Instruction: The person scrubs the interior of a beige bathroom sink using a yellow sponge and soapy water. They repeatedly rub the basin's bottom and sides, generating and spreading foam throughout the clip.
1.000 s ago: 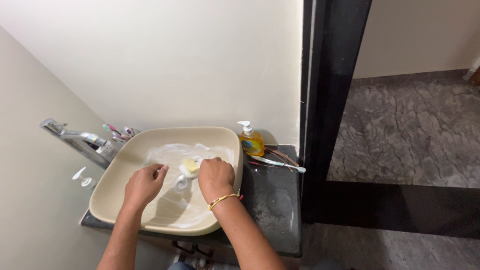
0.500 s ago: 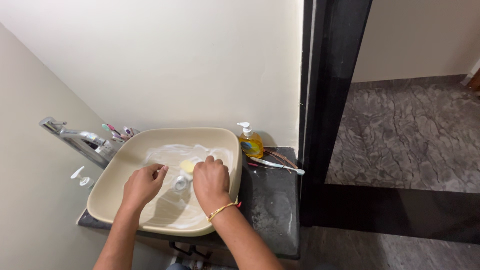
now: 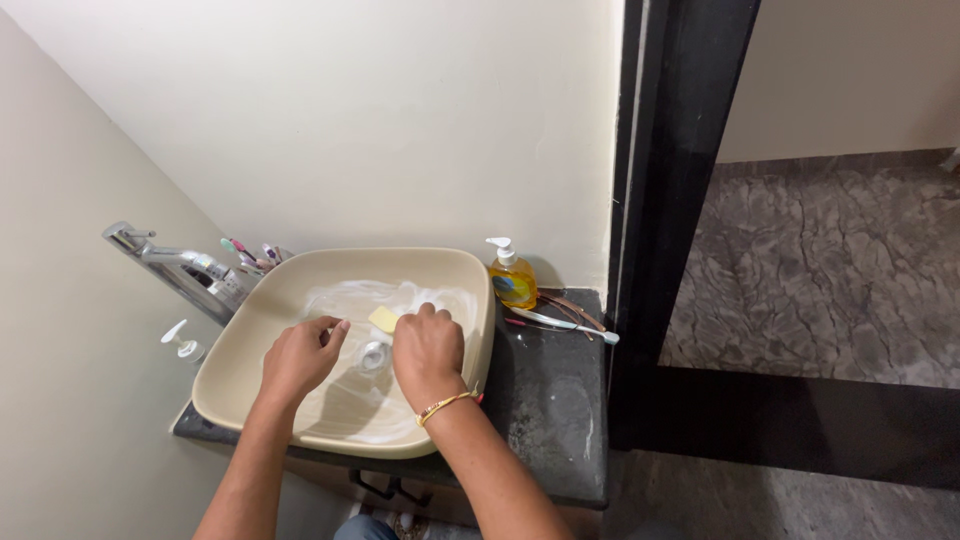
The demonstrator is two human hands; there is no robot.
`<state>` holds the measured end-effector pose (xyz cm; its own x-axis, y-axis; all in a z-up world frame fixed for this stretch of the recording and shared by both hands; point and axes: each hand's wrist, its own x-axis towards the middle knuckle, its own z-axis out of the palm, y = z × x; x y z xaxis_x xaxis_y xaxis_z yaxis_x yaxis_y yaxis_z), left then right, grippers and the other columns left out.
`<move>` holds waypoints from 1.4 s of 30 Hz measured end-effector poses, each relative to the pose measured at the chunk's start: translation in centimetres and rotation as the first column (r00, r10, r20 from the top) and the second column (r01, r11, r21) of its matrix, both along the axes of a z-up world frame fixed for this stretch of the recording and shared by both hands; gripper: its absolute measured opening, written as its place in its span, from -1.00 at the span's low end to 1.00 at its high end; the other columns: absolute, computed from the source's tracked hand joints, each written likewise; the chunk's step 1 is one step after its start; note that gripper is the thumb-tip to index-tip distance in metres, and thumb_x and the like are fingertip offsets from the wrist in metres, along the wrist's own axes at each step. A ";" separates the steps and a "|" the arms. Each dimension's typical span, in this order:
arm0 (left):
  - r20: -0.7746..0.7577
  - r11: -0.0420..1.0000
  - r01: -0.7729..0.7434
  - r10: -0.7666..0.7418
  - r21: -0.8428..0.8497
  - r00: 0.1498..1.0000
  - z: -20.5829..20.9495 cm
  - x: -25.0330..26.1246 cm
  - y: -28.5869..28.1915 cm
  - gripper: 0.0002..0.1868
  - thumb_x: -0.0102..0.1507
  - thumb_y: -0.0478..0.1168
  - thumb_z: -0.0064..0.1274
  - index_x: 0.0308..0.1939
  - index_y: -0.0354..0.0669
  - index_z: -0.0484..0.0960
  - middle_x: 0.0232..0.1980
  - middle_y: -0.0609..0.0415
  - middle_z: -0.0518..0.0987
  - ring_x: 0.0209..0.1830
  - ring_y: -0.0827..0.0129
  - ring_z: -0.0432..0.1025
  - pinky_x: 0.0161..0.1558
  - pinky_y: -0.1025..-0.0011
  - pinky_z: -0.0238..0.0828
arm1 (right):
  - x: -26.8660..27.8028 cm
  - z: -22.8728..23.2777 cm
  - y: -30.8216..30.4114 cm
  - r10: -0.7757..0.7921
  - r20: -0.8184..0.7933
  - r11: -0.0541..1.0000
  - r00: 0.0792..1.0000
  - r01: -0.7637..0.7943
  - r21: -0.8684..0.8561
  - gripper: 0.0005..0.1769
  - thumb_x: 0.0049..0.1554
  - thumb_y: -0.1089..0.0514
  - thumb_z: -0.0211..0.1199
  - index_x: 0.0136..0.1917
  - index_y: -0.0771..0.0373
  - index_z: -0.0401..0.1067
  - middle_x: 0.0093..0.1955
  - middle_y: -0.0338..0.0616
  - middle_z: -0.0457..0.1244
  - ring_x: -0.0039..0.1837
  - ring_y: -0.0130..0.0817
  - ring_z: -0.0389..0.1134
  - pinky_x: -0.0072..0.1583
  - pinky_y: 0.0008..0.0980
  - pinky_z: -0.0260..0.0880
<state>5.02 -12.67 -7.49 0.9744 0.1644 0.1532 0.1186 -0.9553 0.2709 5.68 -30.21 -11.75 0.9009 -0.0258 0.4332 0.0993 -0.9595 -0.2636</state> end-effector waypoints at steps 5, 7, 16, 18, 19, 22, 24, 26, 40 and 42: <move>-0.001 1.000 0.000 0.000 -0.009 1.000 0.0 -0.1 0.0 -0.59 0.31 0.16 -0.02 0.01 0.10 0.77 -0.37 0.05 0.69 -0.29 0.09 0.57 -0.22 0.15 0.47 | -1.3 1.2 -0.9 -0.056 -0.020 0.995 0.998 0.054 -0.089 -0.85 0.10 0.15 0.21 -0.21 0.15 0.59 -0.12 -0.13 0.35 -0.06 -0.23 0.40 -0.12 -0.28 0.49; -0.004 1.000 -0.003 0.003 -0.013 1.000 0.0 -0.1 0.0 -0.59 0.32 0.16 -0.03 0.01 0.10 0.76 -0.37 0.06 0.69 -0.29 0.09 0.58 -0.21 0.16 0.48 | -1.9 1.8 -0.6 0.020 -0.125 0.997 0.992 -0.029 -0.074 -0.83 0.10 0.13 0.21 -0.19 0.14 0.60 -0.09 -0.10 0.35 -0.03 -0.19 0.40 -0.09 -0.24 0.49; 0.001 1.000 0.004 -0.004 -0.003 1.000 -0.3 0.1 0.2 -0.61 0.31 0.16 -0.02 0.01 0.13 0.76 -0.36 0.03 0.70 -0.27 0.06 0.58 -0.20 0.15 0.48 | -1.1 2.0 0.8 0.022 -0.192 1.000 0.981 -0.023 -0.003 -0.82 0.13 0.18 0.20 -0.16 0.11 0.63 -0.04 -0.14 0.36 0.06 -0.17 0.41 -0.03 -0.20 0.49; 0.005 1.000 0.006 -0.006 -0.001 1.000 -0.5 0.1 0.3 -0.61 0.31 0.16 -0.02 0.01 0.12 0.76 -0.34 0.04 0.70 -0.26 0.05 0.58 -0.19 0.15 0.48 | -0.7 1.8 1.3 -0.012 -0.173 1.000 0.985 0.012 -0.001 -0.82 0.12 0.18 0.21 -0.19 0.10 0.63 -0.04 -0.15 0.36 0.05 -0.18 0.41 -0.05 -0.22 0.49; 0.008 1.000 0.007 -0.007 0.002 1.000 -0.5 0.2 0.4 -0.61 0.31 0.16 -0.01 0.01 0.12 0.76 -0.33 0.05 0.70 -0.26 0.05 0.58 -0.19 0.15 0.49 | -0.4 1.8 1.6 -0.011 -0.152 1.000 0.988 0.012 0.005 -0.83 0.11 0.19 0.21 -0.20 0.10 0.64 -0.04 -0.14 0.36 0.04 -0.19 0.42 -0.06 -0.24 0.50; 0.018 1.000 0.008 -0.008 -0.001 1.000 -0.5 0.2 0.4 -0.60 0.32 0.16 -0.03 0.00 0.10 0.76 -0.33 0.04 0.70 -0.25 0.05 0.58 -0.19 0.14 0.49 | -0.5 1.5 2.6 0.064 -0.189 0.998 0.980 -0.060 0.024 -0.86 0.10 0.18 0.24 -0.18 0.11 0.62 -0.04 -0.12 0.36 0.00 -0.18 0.43 -0.10 -0.26 0.50; 0.020 1.000 0.000 0.000 -0.005 1.000 -0.4 0.2 0.5 -0.60 0.31 0.17 -0.02 0.00 0.10 0.76 -0.33 0.04 0.70 -0.24 0.05 0.58 -0.19 0.14 0.49 | -0.6 1.3 3.1 0.071 -0.194 0.997 0.978 -0.069 0.017 -0.87 0.10 0.18 0.25 -0.18 0.12 0.62 -0.04 -0.12 0.36 -0.02 -0.18 0.44 -0.12 -0.27 0.50; 0.025 1.000 0.001 -0.001 -0.011 1.000 -0.4 0.3 0.4 -0.60 0.31 0.17 -0.02 -0.01 0.09 0.76 -0.32 0.03 0.71 -0.24 0.04 0.59 -0.18 0.13 0.49 | -0.4 1.4 3.2 0.015 -0.146 1.000 0.989 -0.018 -0.013 -0.88 0.09 0.20 0.26 -0.20 0.13 0.62 -0.06 -0.14 0.36 -0.01 -0.20 0.44 -0.13 -0.29 0.49; 0.007 1.000 0.000 0.000 -0.005 1.000 -0.1 -0.1 0.0 -0.58 0.31 0.17 -0.03 0.02 0.09 0.76 -0.29 0.02 0.72 -0.20 0.03 0.59 -0.14 0.13 0.49 | -6.0 4.9 -1.7 0.242 -0.369 0.956 0.897 -0.286 -0.070 -0.80 0.14 0.22 0.19 -0.13 0.09 0.65 -0.12 -0.10 0.45 -0.05 -0.18 0.51 -0.14 -0.22 0.51; 0.008 1.000 -0.001 0.001 0.004 1.000 -0.1 -0.1 0.1 -0.58 0.31 0.18 -0.03 0.02 0.09 0.76 -0.28 0.02 0.71 -0.19 0.03 0.59 -0.15 0.13 0.49 | -5.0 4.9 -1.0 0.218 -0.374 0.964 0.902 -0.258 -0.060 -0.80 0.14 0.23 0.19 -0.12 0.09 0.64 -0.11 -0.12 0.45 -0.04 -0.19 0.51 -0.15 -0.21 0.51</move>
<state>4.89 -12.60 -7.64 0.9730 0.1648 0.1613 0.1174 -0.9561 0.2683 0.65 -31.25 -6.85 0.9693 0.2369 0.0660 0.2457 -0.9433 -0.2233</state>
